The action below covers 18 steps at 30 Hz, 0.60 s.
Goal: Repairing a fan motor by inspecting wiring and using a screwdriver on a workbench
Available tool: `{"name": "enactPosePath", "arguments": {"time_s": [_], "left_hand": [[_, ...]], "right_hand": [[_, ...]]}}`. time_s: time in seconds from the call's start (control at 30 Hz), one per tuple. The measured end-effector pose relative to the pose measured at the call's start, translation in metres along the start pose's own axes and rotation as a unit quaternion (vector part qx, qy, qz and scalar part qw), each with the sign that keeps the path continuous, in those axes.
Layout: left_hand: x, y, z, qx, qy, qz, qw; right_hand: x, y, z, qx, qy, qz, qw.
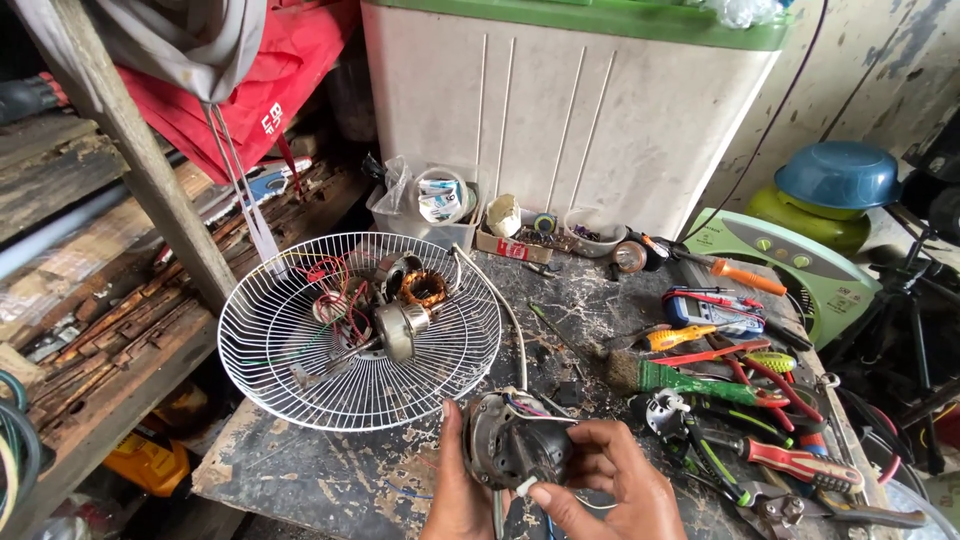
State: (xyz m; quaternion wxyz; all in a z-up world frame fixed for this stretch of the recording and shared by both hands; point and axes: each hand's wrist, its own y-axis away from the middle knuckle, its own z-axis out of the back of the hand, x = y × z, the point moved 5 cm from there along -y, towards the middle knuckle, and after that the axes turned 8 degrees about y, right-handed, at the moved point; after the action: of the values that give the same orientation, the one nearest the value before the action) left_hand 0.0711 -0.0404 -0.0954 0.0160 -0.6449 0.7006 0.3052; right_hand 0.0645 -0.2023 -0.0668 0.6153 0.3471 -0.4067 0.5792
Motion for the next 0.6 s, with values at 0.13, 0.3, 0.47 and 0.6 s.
{"name": "enactPosePath", "arguments": {"time_s": [0.13, 0.3, 0.47, 0.6], "left_hand": [[0.002, -0.004, 0.007, -0.051, -0.003, 0.041, 0.998], [-0.003, 0.0, 0.0, -0.048, -0.035, 0.067, 0.996], [0.004, -0.008, 0.009, -0.015, -0.038, 0.053, 0.998], [0.0, -0.006, 0.004, -0.026, 0.008, 0.039, 0.999]], "right_hand": [[-0.006, -0.002, 0.0, -0.004, 0.048, 0.033, 0.998], [0.026, 0.005, 0.009, -0.022, 0.124, 0.212, 0.969], [0.031, 0.005, 0.016, -0.017, 0.045, 0.182, 0.982], [0.045, 0.016, 0.016, -0.018, 0.064, 0.22, 0.973]]}}
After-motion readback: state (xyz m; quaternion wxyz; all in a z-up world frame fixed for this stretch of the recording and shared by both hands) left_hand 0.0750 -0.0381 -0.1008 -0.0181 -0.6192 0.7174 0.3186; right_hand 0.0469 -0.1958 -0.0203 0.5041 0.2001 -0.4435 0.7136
